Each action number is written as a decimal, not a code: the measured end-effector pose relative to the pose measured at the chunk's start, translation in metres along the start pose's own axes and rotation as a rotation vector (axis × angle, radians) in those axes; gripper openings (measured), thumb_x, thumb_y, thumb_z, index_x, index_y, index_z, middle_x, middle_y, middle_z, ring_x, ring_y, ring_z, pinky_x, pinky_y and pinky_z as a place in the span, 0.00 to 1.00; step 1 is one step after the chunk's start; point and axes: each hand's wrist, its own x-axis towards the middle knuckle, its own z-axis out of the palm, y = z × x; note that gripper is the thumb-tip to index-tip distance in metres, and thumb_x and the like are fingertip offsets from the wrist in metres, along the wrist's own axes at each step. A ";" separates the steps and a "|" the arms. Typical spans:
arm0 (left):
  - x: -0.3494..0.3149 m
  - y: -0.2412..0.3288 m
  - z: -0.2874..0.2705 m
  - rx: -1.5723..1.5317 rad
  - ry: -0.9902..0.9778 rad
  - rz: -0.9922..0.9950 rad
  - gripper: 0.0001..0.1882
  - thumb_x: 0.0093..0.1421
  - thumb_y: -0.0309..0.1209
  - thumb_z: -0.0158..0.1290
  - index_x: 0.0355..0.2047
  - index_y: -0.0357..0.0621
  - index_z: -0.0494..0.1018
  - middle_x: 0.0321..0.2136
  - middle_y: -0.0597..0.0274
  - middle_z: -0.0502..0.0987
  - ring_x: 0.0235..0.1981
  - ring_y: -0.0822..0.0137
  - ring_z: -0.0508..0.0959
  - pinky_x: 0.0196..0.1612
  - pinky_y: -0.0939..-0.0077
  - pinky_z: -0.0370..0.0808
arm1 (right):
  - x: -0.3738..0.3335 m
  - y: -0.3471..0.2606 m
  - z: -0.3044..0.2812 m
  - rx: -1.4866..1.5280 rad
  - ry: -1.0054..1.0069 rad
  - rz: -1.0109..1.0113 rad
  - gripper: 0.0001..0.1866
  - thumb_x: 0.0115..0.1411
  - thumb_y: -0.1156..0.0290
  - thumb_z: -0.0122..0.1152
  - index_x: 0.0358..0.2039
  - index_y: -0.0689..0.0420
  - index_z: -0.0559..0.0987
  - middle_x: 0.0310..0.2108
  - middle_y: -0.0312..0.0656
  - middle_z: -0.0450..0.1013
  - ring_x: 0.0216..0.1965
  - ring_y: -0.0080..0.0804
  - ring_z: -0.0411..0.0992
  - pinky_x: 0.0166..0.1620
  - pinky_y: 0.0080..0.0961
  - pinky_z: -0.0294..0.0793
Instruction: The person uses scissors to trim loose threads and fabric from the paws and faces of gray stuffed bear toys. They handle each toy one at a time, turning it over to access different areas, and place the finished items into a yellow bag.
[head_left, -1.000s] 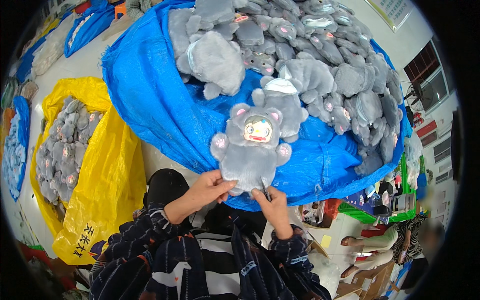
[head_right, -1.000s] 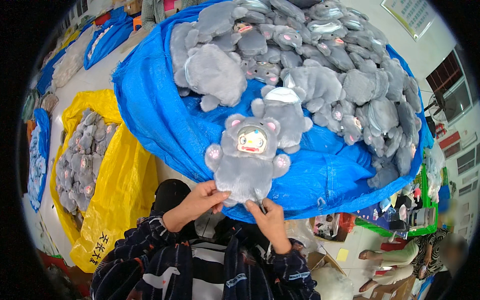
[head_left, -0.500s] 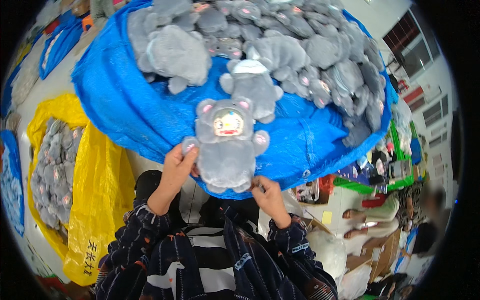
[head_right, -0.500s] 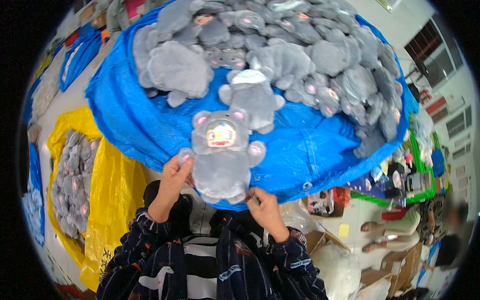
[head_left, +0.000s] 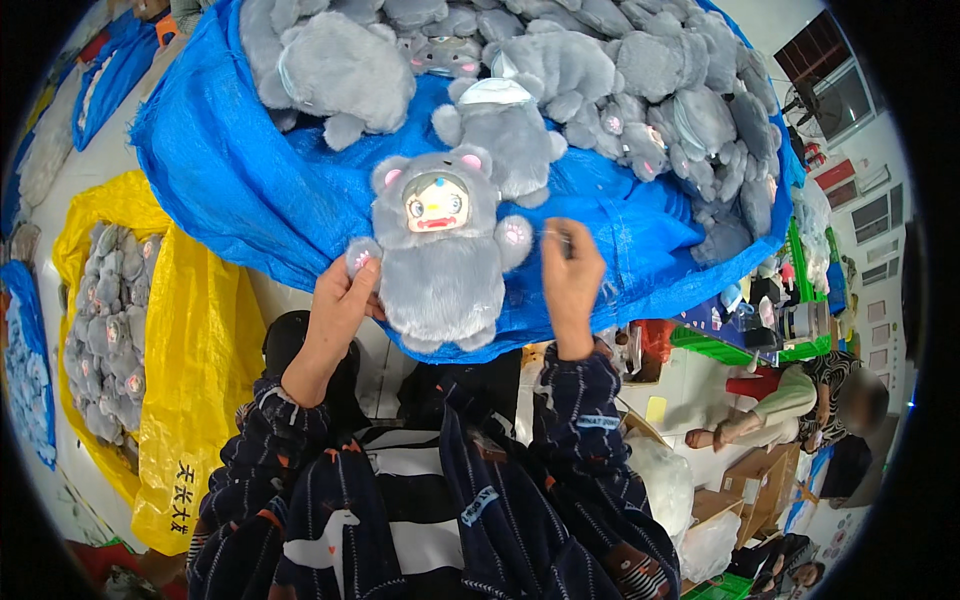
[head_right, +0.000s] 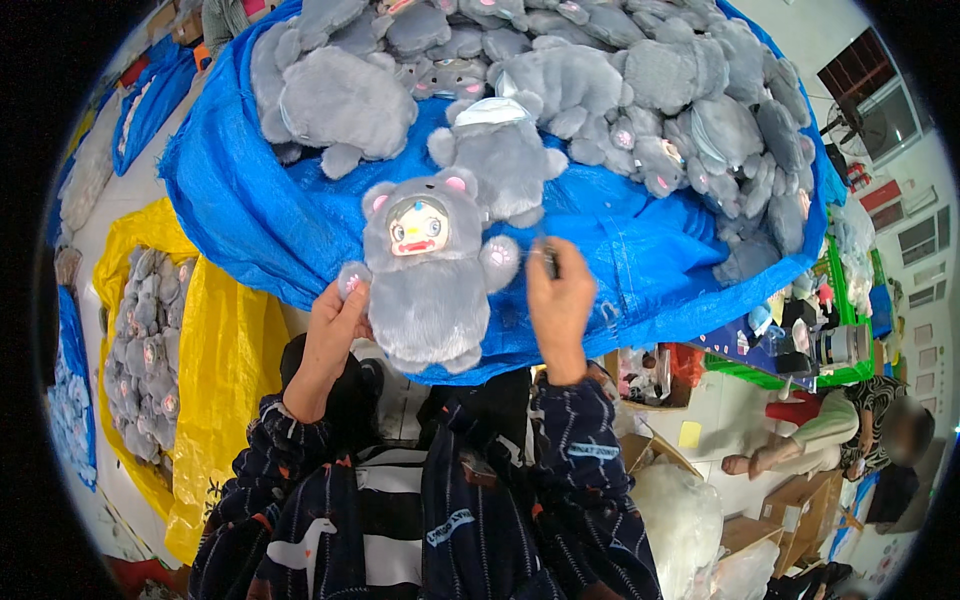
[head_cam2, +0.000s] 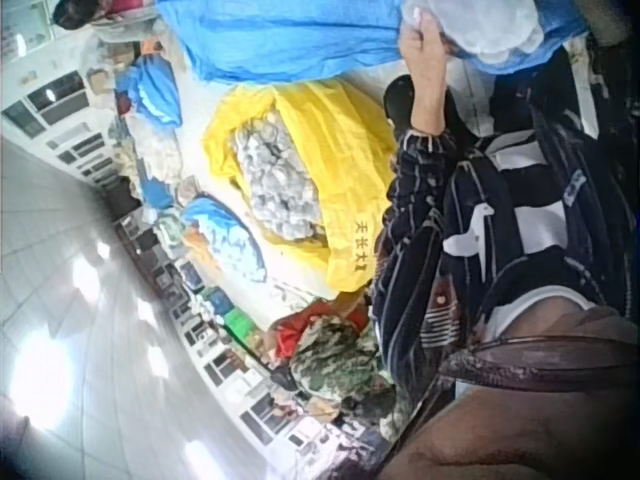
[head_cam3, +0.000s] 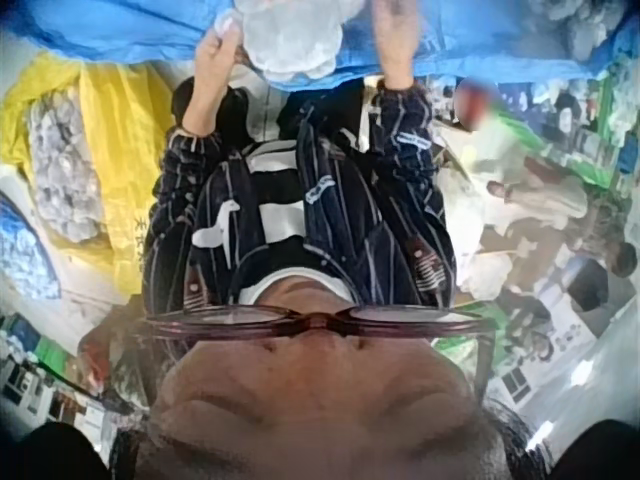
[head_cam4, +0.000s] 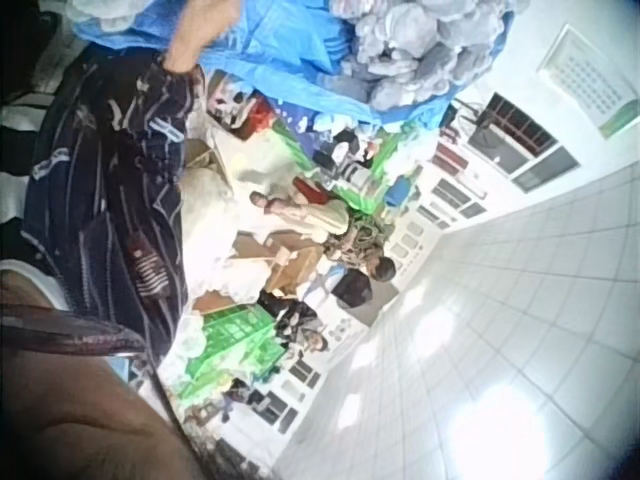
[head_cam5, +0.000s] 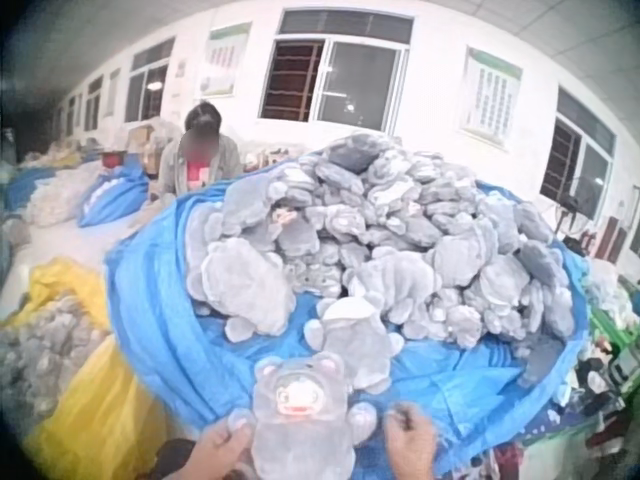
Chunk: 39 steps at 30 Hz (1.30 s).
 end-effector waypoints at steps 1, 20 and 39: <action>-0.001 0.001 0.000 -0.005 0.002 -0.004 0.15 0.65 0.38 0.47 0.42 0.38 0.71 0.26 0.64 0.76 0.20 0.75 0.75 0.22 0.83 0.72 | -0.001 0.000 -0.008 0.010 0.085 0.012 0.09 0.55 0.74 0.61 0.35 0.66 0.77 0.27 0.48 0.74 0.26 0.31 0.73 0.30 0.27 0.70; -0.014 -0.007 0.017 -0.035 -0.220 -0.137 0.21 0.57 0.31 0.58 0.50 0.38 0.68 0.37 0.65 0.76 0.33 0.76 0.75 0.30 0.81 0.73 | -0.050 -0.046 0.013 -0.071 -0.419 -0.249 0.16 0.48 0.76 0.65 0.39 0.57 0.75 0.45 0.44 0.70 0.42 0.43 0.73 0.38 0.31 0.74; -0.024 0.062 -0.059 -0.265 -0.152 0.201 0.19 0.61 0.32 0.52 0.52 0.45 0.67 0.42 0.51 0.75 0.40 0.63 0.76 0.42 0.69 0.75 | 0.049 -0.006 0.048 0.135 -0.280 0.241 0.14 0.50 0.69 0.63 0.31 0.67 0.74 0.23 0.43 0.72 0.23 0.26 0.68 0.27 0.26 0.66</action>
